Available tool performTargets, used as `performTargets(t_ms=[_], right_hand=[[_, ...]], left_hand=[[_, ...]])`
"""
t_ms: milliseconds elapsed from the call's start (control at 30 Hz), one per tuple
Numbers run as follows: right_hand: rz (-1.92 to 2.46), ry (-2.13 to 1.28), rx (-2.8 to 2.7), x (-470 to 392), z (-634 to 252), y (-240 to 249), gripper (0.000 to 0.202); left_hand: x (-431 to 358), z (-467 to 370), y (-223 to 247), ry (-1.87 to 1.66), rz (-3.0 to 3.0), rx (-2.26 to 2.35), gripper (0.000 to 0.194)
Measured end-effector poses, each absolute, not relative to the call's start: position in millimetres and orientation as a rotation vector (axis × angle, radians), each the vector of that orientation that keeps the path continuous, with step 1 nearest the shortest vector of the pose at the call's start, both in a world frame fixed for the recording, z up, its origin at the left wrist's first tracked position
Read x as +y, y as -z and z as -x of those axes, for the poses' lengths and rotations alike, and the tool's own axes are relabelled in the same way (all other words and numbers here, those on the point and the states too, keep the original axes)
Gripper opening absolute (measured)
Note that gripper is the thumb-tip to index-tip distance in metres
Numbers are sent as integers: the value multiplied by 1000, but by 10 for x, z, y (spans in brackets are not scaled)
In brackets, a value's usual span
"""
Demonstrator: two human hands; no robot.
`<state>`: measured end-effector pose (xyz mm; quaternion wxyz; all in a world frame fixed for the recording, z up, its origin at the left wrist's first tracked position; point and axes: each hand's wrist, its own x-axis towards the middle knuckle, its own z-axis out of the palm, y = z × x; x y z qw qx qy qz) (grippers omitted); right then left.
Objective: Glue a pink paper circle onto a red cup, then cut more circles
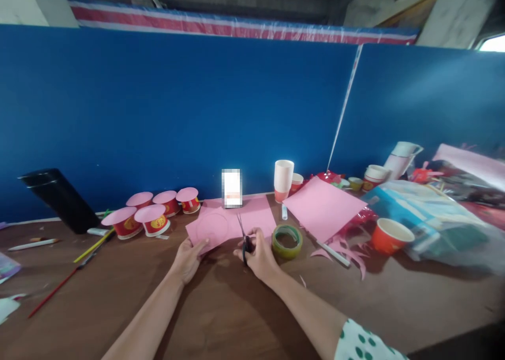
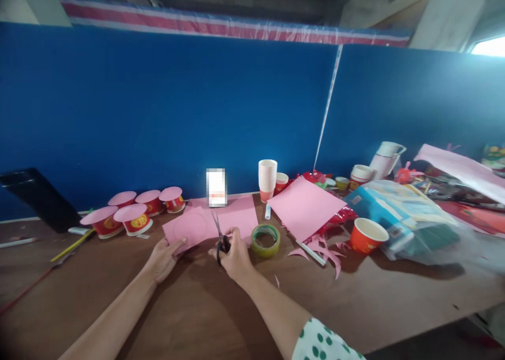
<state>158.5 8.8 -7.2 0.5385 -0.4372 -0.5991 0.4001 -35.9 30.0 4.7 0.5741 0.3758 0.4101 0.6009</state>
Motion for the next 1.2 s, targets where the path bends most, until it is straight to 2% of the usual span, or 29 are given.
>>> performTargets(t_ms=[167,433,600,800,1000,1200], right_hand=[[1137,-803,-1382,201,-1633,133,27],[1096,-790,-1390,204,-1631,101,21],[1011,-903,-1290,199,-1620,61,31],[961,-1182,-1092,245,-1630,14,63],[900,-1306,-1094,192,-1615,-85,63],[941,-1250,-1076,193,-1608,-67,60]], left_hand=[[320,352,-14,-1449,-820,949,38],[310,311,-100,-1488,-624,956,17],[282,132,-140,-1538,-477,850,13],[220,90,-99,-1455,-578,830,17],[185,165,-137,-1439,-748,853,36],[231,212,-90,-1481,-835,1017,27]])
